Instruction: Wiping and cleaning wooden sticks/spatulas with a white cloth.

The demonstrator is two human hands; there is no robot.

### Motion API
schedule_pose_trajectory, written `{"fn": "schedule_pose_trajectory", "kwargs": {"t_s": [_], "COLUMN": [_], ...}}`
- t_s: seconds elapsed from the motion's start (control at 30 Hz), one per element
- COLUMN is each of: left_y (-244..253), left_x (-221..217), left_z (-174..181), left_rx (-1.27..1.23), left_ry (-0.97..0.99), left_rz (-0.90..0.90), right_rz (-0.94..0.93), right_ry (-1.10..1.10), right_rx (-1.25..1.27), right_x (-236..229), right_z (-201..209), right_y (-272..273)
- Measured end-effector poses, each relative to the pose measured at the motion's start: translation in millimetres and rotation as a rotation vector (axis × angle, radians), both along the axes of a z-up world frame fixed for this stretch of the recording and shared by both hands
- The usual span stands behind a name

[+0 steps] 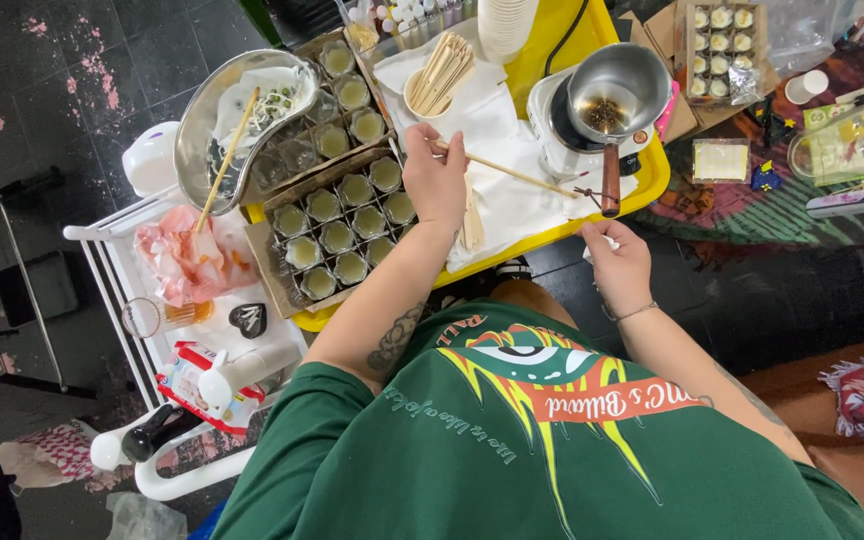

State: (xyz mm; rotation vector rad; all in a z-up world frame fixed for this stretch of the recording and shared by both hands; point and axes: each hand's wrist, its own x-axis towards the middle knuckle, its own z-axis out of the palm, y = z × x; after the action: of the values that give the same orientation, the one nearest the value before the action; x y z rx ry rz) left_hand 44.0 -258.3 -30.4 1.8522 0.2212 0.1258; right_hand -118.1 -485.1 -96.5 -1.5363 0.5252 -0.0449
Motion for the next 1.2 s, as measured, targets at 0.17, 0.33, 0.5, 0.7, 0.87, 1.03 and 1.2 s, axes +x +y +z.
{"fn": "schedule_pose_trajectory", "kwargs": {"t_s": [0.17,0.33,0.5,0.7,0.87,1.03,1.2], "left_y": [7.6,11.9,12.3,12.9,17.7,26.1,24.6], "left_x": [3.7,9.3,11.8,8.3,0.7,1.0,4.7], "left_z": [14.3,10.9,2.3,6.8,-9.2,-12.5,-9.6], "left_rx": [0.021,0.056,0.191,-0.026,-0.146,-0.307,-0.502], "left_ry": [0.068,0.124,0.012,0.099,0.049,0.051,0.126], "left_rz": [-0.015,-0.052,-0.101,-0.095,-0.098,-0.091,-0.053], "right_rz": [-0.004,-0.012,-0.051,-0.042,-0.039,-0.007,-0.041], "right_ry": [-0.023,-0.024,0.041,0.035,0.022,-0.049,0.034], "right_rx": [0.028,-0.025,-0.006,-0.020,0.027,-0.005,0.023], "right_x": [-4.5,-7.0,-7.5,-3.5,-3.1,0.8,2.2], "right_z": [-2.4,3.7,7.2,8.8,2.9,0.0,0.2], "right_y": [2.7,3.5,5.7,4.9,4.6,4.5,5.6]}}
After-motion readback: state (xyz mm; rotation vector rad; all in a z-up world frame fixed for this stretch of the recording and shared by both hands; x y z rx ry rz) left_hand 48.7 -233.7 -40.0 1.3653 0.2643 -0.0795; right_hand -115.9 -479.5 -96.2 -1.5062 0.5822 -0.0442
